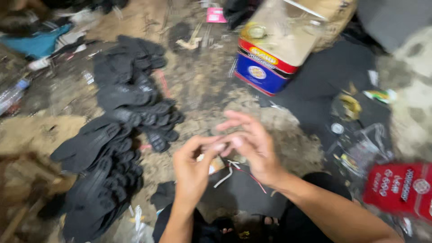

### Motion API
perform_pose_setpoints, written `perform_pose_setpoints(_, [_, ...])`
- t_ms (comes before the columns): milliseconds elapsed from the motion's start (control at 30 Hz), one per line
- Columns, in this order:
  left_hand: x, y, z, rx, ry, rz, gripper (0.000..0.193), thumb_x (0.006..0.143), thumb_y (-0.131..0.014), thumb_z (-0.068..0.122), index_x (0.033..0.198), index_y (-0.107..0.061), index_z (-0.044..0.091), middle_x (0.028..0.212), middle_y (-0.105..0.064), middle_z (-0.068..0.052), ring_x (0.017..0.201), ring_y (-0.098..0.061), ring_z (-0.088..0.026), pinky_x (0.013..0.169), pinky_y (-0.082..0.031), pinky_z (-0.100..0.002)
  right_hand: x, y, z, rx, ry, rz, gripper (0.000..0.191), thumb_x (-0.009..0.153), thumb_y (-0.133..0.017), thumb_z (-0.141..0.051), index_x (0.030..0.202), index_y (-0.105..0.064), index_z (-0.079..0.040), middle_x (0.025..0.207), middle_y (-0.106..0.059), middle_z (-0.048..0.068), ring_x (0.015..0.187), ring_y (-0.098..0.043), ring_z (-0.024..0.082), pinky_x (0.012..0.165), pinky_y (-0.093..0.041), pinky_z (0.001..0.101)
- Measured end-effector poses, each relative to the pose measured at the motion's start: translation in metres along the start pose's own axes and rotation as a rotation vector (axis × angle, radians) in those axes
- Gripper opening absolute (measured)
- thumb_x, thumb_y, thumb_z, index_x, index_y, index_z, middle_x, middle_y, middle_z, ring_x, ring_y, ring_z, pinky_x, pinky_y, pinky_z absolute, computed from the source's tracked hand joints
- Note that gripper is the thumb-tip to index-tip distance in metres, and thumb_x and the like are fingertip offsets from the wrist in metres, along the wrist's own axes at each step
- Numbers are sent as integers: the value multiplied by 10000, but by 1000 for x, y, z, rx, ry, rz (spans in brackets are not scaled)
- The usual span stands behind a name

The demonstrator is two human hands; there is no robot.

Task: The person brushes a black rubber shoe sole with a brush, then uses red-handled scissors to trim the edges of the sole. The person handles multiple soles and places trimmed pieces aside.

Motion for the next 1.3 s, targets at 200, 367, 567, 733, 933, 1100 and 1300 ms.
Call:
perform_pose_setpoints(200, [-4,-9,-9,-63,80,53,101,873,-787,-4,947,-721,-25,811,-692,-5,721,-592,-41,633,-466,-207,-7,-3,-22,-103,16,24,500,1063,-557,-145,1525,-418,-9,1296,-638,162,1053,-709,157,870,-588,302])
perform_pose_setpoints(367, [-3,-12,-8,67,-81,76,91,904,-770,-10,899,-679,-9,828,-687,10,766,-595,-25,693,-493,-191,-5,4,-18,-483,107,81,464,1035,-597,-125,1479,-515,-19,1233,-692,134,1068,-718,158,921,-597,309])
perform_pose_setpoints(567, [-6,-33,1,-182,-21,-37,449,1063,-537,280,1390,-608,-19,1386,-660,-137,1255,-628,-176,1082,-489,-317,4,12,10,-414,24,84,548,1076,-499,-256,1565,-410,-26,1438,-597,167,1342,-588,259,1116,-469,385])
perform_pose_setpoints(733, [-33,-89,1,-134,-51,-440,810,1097,-337,525,1641,-125,-36,1744,-156,-180,1634,-141,-288,1297,-117,-384,35,22,-1,-209,21,341,656,1107,-345,-425,1626,-293,-28,1615,-452,204,1492,-450,317,1228,-352,442])
perform_pose_setpoints(933, [3,-40,-13,-276,-153,-124,822,1081,-341,493,1661,-25,5,1767,-39,-143,1625,-120,-298,1292,-117,-392,-40,-62,11,-236,-34,-11,786,1114,-170,-559,1655,-96,7,1777,-59,173,1656,-34,290,1321,-45,417])
perform_pose_setpoints(1100, [-13,-40,-10,-283,-176,-49,828,1098,-299,552,1669,-39,10,1787,-34,-133,1645,-68,-303,1281,-158,-411,-31,-61,19,-245,76,-62,844,1112,-174,-608,1661,-49,21,1779,-11,174,1664,-22,290,1337,-17,408])
perform_pose_setpoints(1300, [-36,-75,5,-155,-234,-350,837,1110,-203,584,1703,-76,7,1815,-36,-144,1702,-12,-285,1366,-31,-391,40,-15,-7,-121,130,249,834,1097,-97,-589,1667,-83,19,1777,-84,171,1665,-60,284,1341,-4,401])
Point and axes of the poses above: each hand's wrist, its own x-axis towards the middle knuckle, its own y-axis out of the back of the hand, z = x × y, the point moved 3 cm from there along x, towards the middle knuckle
